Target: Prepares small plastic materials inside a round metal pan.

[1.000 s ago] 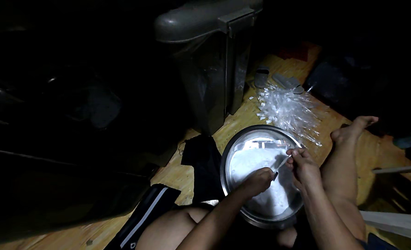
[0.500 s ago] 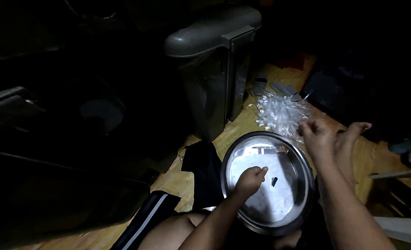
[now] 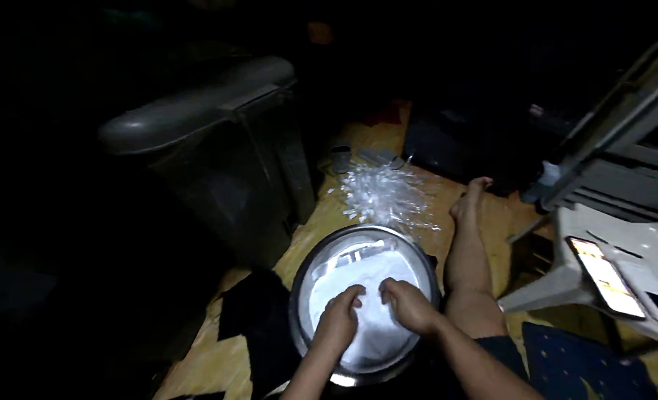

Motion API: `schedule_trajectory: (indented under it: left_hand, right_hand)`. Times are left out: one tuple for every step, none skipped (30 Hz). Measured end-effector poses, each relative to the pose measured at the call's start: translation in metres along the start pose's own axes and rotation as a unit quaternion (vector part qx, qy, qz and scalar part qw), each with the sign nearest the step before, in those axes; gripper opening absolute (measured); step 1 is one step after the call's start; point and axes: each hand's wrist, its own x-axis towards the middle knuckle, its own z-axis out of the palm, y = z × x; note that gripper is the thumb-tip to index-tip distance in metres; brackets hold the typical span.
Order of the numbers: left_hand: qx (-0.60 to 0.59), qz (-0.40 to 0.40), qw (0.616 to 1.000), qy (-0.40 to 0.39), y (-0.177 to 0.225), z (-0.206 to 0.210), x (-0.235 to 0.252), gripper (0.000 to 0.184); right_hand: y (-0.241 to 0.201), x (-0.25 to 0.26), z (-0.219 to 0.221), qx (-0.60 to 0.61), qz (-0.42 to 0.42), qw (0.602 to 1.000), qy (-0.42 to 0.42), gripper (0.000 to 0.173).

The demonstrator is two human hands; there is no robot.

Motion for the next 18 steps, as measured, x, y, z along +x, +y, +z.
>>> schedule_trajectory:
  left_hand:
    - [-0.008,0.021,1.0,0.022,-0.001,0.001,-0.002,0.045]
    - [-0.011,0.029,0.999,0.04,-0.003,0.003,-0.004,0.052]
    - [-0.017,0.029,0.998,0.055,-0.003,0.005,-0.006,0.056]
    - [-0.026,0.025,0.997,0.069,-0.002,0.005,-0.009,0.057]
    - [-0.034,0.019,0.996,0.084,-0.002,0.005,-0.012,0.055]
    - [-0.039,0.015,0.994,0.1,-0.001,0.004,-0.015,0.054]
    - [-0.043,0.016,0.992,0.118,-0.002,0.003,-0.018,0.052]
    - [-0.048,0.021,0.99,0.135,-0.002,0.001,-0.021,0.051]
    - [-0.05,0.025,0.987,0.15,-0.002,-0.002,-0.024,0.051]
    - [-0.052,0.028,0.985,0.164,-0.002,-0.004,-0.027,0.051]
    - [-0.056,0.029,0.982,0.176,0.0,-0.007,-0.029,0.05]
    - [-0.059,0.025,0.981,0.184,0.002,-0.009,-0.032,0.05]
    - [-0.06,0.022,0.98,0.189,0.003,-0.01,-0.033,0.049]
    - [-0.059,0.018,0.98,0.191,0.006,-0.011,-0.035,0.049]
    - [-0.059,0.017,0.979,0.192,0.009,-0.011,-0.036,0.048]
    - [-0.059,0.017,0.979,0.193,0.011,-0.01,-0.036,0.048]
    - [-0.06,0.015,0.979,0.192,0.014,-0.008,-0.037,0.047]
    - [-0.063,0.013,0.98,0.189,0.017,-0.007,-0.038,0.047]
  right_hand:
    - [-0.004,-0.004,-0.003,0.041,-0.008,0.999,0.007,0.041]
    - [-0.006,-0.008,-0.004,0.084,-0.014,0.996,0.021,0.052]
    - [-0.009,-0.012,-0.008,0.154,-0.022,0.987,0.036,0.053]
    - [-0.011,-0.017,-0.014,0.255,-0.031,0.965,0.051,0.054]
    - [-0.015,-0.023,-0.026,0.375,-0.046,0.924,0.065,0.057]
    - [-0.021,-0.031,-0.04,0.489,-0.073,0.866,0.08,0.063]
    - [-0.027,-0.039,-0.056,0.578,-0.113,0.803,0.095,0.07]
    - [-0.034,-0.049,-0.074,0.635,-0.158,0.748,0.107,0.076]
    - [-0.044,-0.062,-0.094,0.664,-0.199,0.71,0.12,0.082]
    - [-0.056,-0.079,-0.116,0.67,-0.228,0.694,0.133,0.09]
    - [-0.072,-0.1,-0.14,0.66,-0.249,0.694,0.143,0.095]
    - [-0.09,-0.125,-0.166,0.648,-0.26,0.702,0.142,0.097]
    - [-0.107,-0.15,-0.191,0.644,-0.255,0.712,0.113,0.096]
    - [-0.13,-0.175,-0.218,0.652,-0.202,0.722,0.113,0.091]
    - [-0.156,-0.189,-0.249,0.645,-0.091,0.744,0.148,0.092]
    - [-0.167,-0.182,-0.282,0.599,0.051,0.78,0.176,0.092]
    - [-0.157,-0.147,-0.312,0.511,0.206,0.808,0.207,0.071]
    - [-0.11,-0.085,-0.326,0.426,0.334,0.813,0.213,0.055]
